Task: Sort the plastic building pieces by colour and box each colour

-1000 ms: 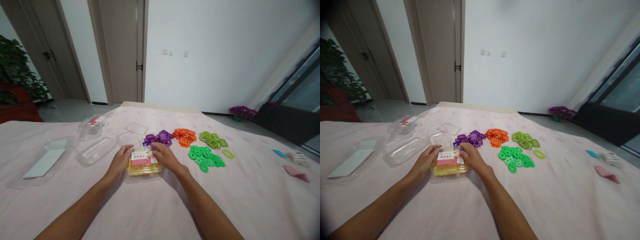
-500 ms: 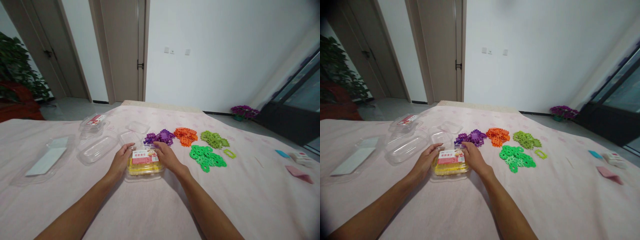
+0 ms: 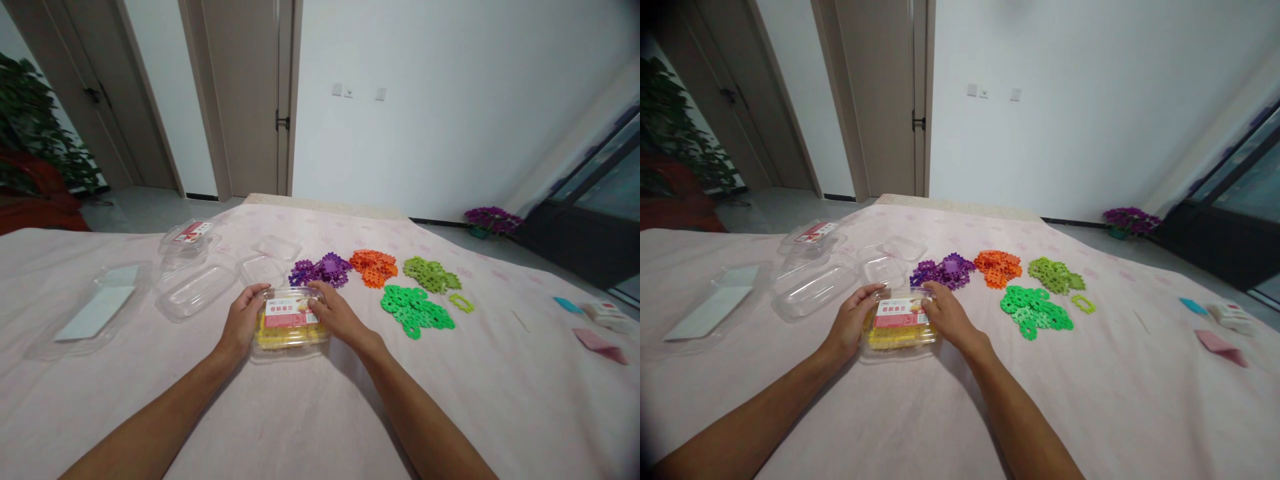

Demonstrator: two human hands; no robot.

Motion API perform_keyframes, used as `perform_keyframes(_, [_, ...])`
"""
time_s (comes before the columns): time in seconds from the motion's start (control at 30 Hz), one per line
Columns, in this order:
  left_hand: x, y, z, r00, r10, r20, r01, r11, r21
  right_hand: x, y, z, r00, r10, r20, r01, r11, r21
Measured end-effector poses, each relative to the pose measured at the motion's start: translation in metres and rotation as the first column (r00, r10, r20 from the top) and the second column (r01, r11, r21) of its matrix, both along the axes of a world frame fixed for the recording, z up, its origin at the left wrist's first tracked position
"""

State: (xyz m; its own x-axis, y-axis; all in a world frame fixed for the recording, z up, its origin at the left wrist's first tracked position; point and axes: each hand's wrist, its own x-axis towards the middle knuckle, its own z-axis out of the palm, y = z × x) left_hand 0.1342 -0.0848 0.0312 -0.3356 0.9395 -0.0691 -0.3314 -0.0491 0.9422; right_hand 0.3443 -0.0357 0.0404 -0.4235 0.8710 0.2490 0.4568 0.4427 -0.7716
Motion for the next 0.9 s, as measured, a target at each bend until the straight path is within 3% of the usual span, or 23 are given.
perform_keyframes(0.3, [-0.001,0.001,0.002,1.0,-0.005,0.007,0.005,1.0,-0.029,-0.003,0.005,-0.007,1.0,-0.006,0.004,0.006,1.0,0.016])
perform_keyframes(0.9, [0.0,-0.011,0.016,0.997,-0.07,-0.017,0.068,0.994,-0.088,0.002,-0.008,-0.001,0.993,-0.112,-0.026,0.108,0.985,-0.132])
